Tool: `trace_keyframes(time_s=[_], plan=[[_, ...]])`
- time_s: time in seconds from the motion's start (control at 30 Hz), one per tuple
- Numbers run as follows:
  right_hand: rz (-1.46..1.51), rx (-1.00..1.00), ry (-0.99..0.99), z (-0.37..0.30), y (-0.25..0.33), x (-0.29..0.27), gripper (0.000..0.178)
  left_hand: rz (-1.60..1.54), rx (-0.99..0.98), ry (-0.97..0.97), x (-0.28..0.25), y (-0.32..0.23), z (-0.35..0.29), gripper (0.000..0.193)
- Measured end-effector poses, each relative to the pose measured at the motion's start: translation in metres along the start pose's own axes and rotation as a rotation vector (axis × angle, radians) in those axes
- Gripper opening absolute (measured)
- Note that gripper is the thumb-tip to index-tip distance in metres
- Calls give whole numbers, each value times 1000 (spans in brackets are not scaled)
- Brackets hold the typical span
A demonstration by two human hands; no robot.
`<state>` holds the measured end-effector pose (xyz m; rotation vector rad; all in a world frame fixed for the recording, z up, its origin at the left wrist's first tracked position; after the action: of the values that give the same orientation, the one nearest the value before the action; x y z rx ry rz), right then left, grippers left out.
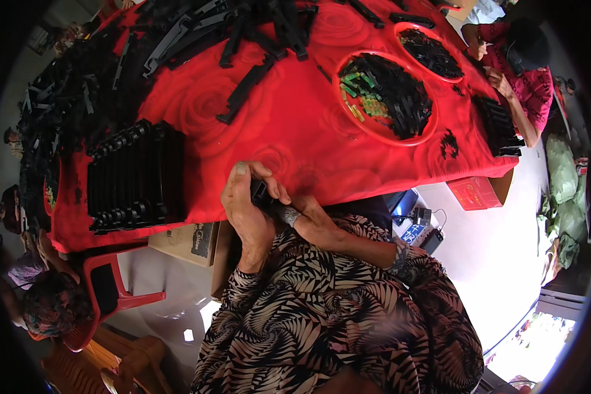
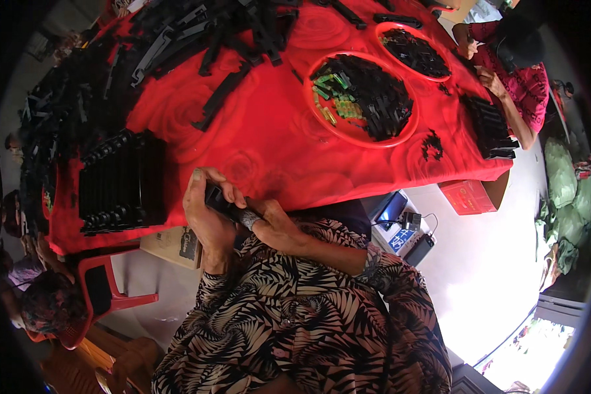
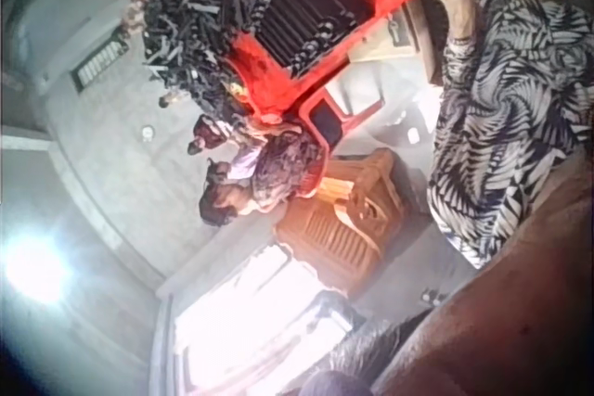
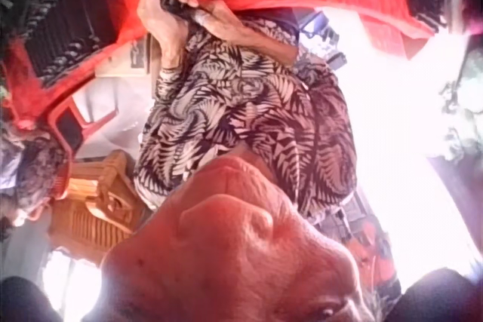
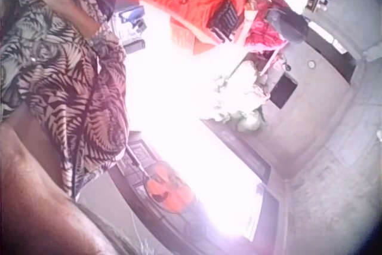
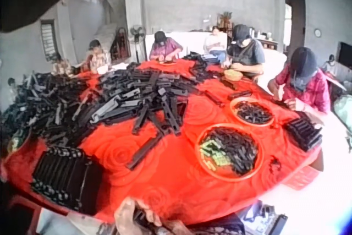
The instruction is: The recorder is assembling small plastic components, wiping them with a cloth and inserting internal parts, while seated at a table with several other workers.
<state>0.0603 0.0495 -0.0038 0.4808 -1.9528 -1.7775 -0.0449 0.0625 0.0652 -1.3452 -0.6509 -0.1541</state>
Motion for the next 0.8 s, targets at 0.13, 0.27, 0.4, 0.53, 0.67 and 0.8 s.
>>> trace_keyframes(time_s=[0.13,0.27,0.4,0.53,0.67,0.8], plan=[[112,100,-3,-2,-3,2,22,51,52,-22,1,2,-3,34],[108,238,-53,-8,8,4,27,118,75,-78,3,2,-4,34],[107,198,-29,-6,-4,-1,28,167,94,-57,4,5,-3,34],[97,130,10,-6,-1,-1,31,231,112,-83,3,8,-3,36],[285,-4,-104,0,-14,6,24,212,70,-76,1,11,-1,37],[75,-2,-10,8,-35,-2,26,174,54,-60,-7,9,11,37]])
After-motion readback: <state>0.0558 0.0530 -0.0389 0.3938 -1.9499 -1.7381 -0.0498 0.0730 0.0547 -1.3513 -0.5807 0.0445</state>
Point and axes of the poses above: each hand's wrist, its own z-axis towards the middle knuckle, its own x-axis out of the palm, y = z × x, the point moved 6 cm from there along z, towards the middle knuckle, and after that the axes turned 10 degrees about x, right-handed, at the moved point
